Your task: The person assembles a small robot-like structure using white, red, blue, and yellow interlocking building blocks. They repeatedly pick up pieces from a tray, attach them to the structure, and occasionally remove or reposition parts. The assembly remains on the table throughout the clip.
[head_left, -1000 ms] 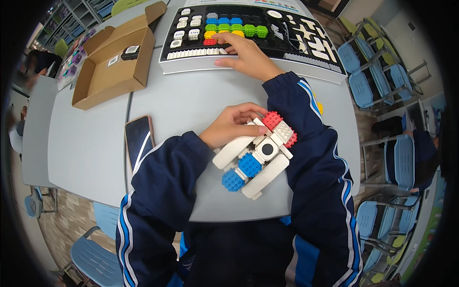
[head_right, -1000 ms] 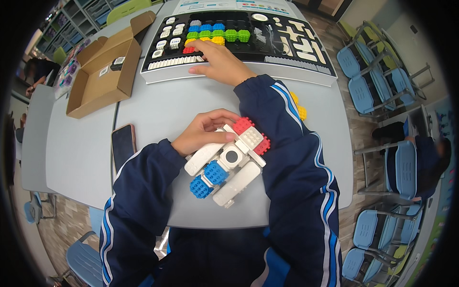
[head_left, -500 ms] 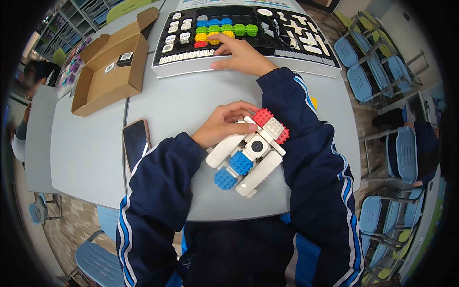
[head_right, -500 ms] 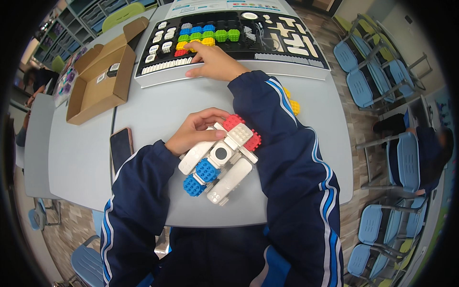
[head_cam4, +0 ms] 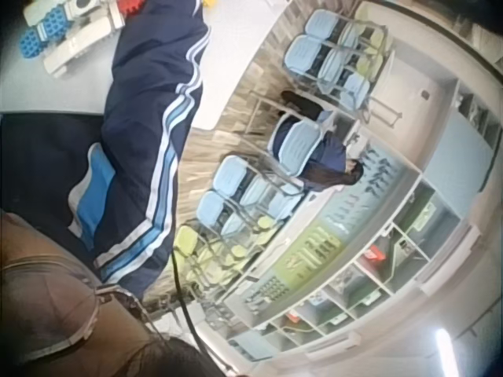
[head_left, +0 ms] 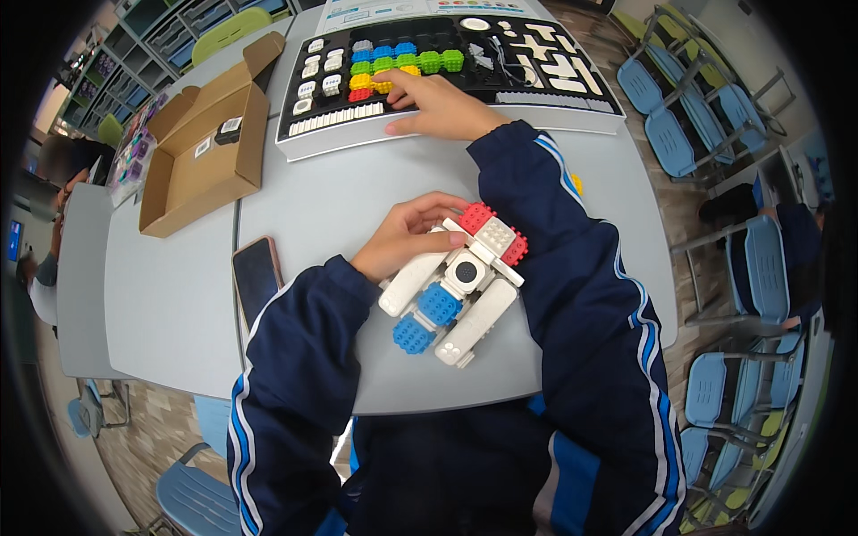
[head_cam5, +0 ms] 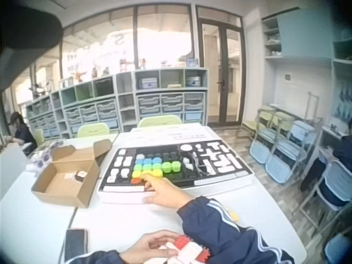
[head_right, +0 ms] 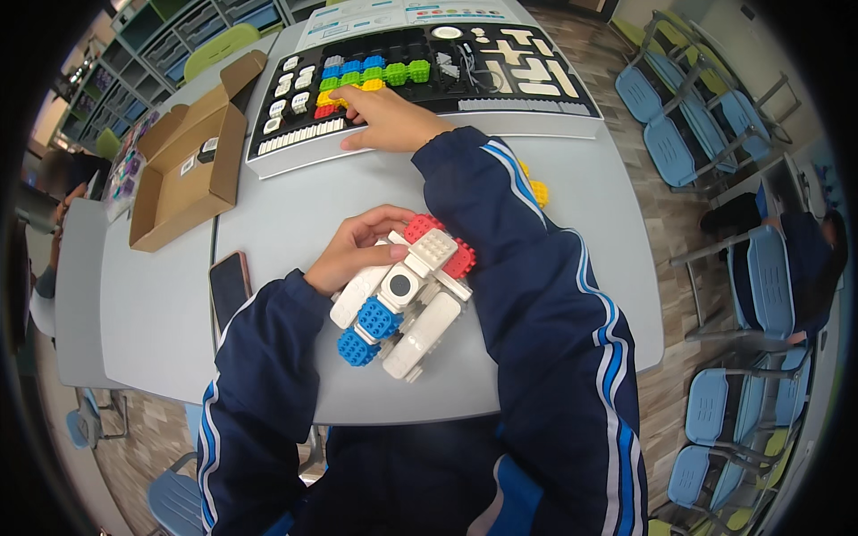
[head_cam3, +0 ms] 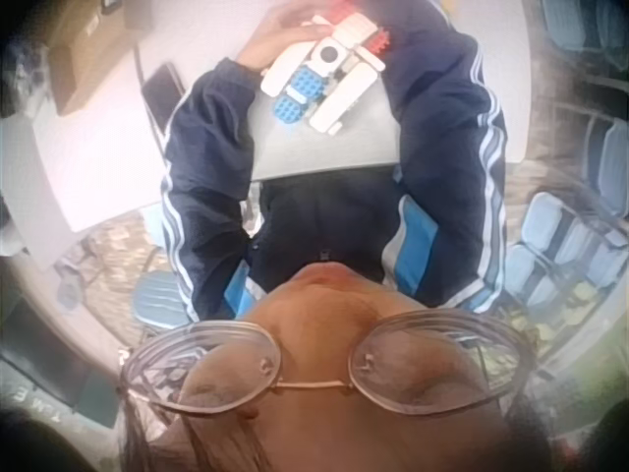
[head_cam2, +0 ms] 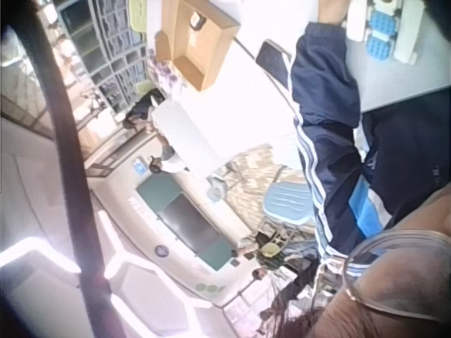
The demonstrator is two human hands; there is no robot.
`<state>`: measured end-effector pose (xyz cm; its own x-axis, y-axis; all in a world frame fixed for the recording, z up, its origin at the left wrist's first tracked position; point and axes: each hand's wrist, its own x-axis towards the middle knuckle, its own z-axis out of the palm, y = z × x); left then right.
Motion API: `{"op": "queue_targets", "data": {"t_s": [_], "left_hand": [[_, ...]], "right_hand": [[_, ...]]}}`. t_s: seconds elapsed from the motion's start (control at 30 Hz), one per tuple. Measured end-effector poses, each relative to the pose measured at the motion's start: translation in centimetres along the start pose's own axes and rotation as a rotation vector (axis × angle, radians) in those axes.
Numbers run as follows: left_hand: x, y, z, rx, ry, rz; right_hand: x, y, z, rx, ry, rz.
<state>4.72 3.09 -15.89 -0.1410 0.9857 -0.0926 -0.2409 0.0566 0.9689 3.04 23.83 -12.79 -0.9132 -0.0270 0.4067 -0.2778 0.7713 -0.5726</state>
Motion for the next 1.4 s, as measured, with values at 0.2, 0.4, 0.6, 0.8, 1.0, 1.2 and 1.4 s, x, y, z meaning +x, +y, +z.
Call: {"op": "queue_targets", "data": {"t_s": [0.2, 0.4, 0.6, 0.8, 1.0, 1.2, 1.4], "left_hand": [[-0.1, -0.3, -0.1, 0.010, 0.028, 0.001], [0.0, -0.8, 0.2, -0.043, 0.028, 0.025], [0.1, -0.1, 0.2, 0.027, -0.006, 0.023], [-0.9, 0.8, 0.1, 0.173, -0.216, 0.028], [-0.8, 0.9, 0.4, 0.102, -0.202, -0.098], [-1.0, 0.7, 0.4, 0.080, -0.215, -0.047], [-1.0, 0.6, 0.1, 0.081, -0.224, -0.057]], "right_hand": [[-3.1, -7.5, -6.2, 0.090, 0.154, -0.125], [-12.7, -9.7, -5.1, -0.050, 0.023, -0.202], [-16.8, -7.7, -3.4, 0.124, 0.044, -0.213], [-17.3, -8.7, -2.3, 0.163, 0.051, -0.248], [-17.6, -8.6, -2.0, 0.154, 0.068, -0.224], [-17.7, -9.4, -1.1, 0.146, 0.154, -0.246], [-17.7, -10.1, -1.1, 0.178, 0.165, -0.195]]}}
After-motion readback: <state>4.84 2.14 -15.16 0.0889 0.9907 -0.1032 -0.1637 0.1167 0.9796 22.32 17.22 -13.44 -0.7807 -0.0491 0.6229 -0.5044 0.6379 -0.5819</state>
